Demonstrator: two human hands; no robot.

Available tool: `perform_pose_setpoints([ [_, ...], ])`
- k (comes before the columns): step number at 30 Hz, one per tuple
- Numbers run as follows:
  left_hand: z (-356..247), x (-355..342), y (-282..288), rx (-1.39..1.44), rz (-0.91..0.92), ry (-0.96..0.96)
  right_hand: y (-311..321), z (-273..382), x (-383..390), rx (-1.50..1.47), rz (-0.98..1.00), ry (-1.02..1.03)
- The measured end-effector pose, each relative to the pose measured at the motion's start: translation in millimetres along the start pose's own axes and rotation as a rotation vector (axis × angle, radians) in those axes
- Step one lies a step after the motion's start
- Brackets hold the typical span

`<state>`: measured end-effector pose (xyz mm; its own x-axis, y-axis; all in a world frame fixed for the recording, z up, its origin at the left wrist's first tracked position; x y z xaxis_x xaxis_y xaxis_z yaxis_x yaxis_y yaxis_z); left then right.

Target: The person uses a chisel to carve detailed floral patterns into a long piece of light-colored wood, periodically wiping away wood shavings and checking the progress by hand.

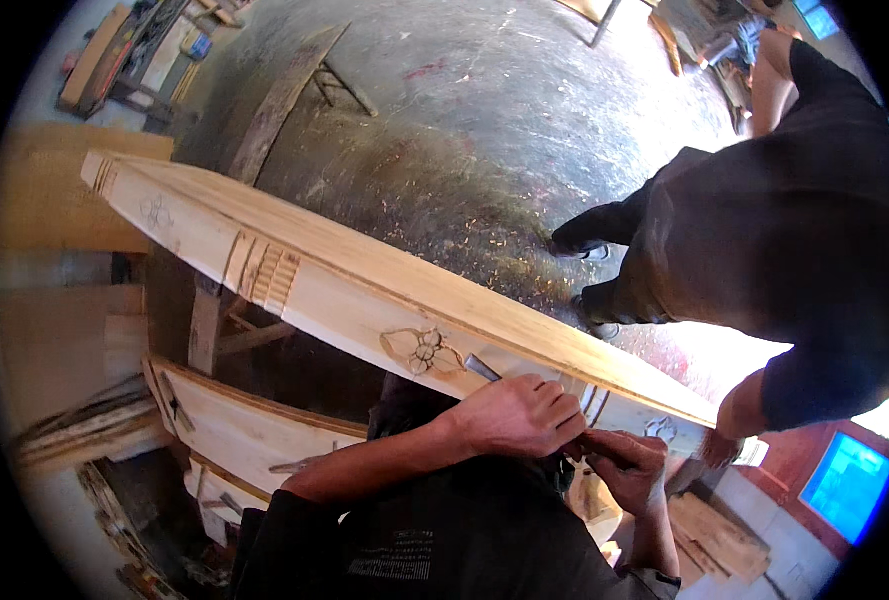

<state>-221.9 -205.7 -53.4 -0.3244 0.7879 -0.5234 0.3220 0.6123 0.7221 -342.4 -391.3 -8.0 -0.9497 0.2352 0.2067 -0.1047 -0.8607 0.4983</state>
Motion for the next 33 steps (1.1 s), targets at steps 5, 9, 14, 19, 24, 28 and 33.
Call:
perform_pose_setpoints([
  [5,4.0,-4.5,-5.9,-0.062,-0.058,0.102,6.6,-5.0,-16.6,0.035,0.034,0.083],
  [9,1.2,-3.8,-4.3,-0.097,-0.117,0.149,9.5,4.1,-24.1,0.116,0.082,0.122],
  [14,6.4,-5.6,-13.6,-0.167,-0.086,0.212,10.6,-5.7,-38.1,0.108,0.067,0.229],
  [19,9.2,-7.5,-7.7,-0.164,-0.079,0.246,13.8,6.0,-52.2,0.175,0.100,0.333],
  [24,11.2,-7.6,-9.3,-0.139,-0.074,0.289,14.6,6.8,-60.9,0.184,0.138,0.316],
  [28,12.7,-11.5,-7.8,-0.111,-0.033,0.309,15.8,6.5,-64.8,0.173,0.129,0.333],
  [33,12.9,-11.0,-7.9,-0.094,-0.097,0.334,17.2,10.7,-70.6,0.172,0.156,0.347],
])
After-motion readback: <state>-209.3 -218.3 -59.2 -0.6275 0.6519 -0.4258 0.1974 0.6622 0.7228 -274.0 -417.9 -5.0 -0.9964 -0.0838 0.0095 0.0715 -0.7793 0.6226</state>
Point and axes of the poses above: each hand's wrist, its own x-axis away from the middle knuckle, its own y-axis out of the back of the hand, z = x × y, the point moved 3 cm from there along -x, towards the middle knuckle, and after that the axes turned 10 degrees about -z, right-handed, at the moved point
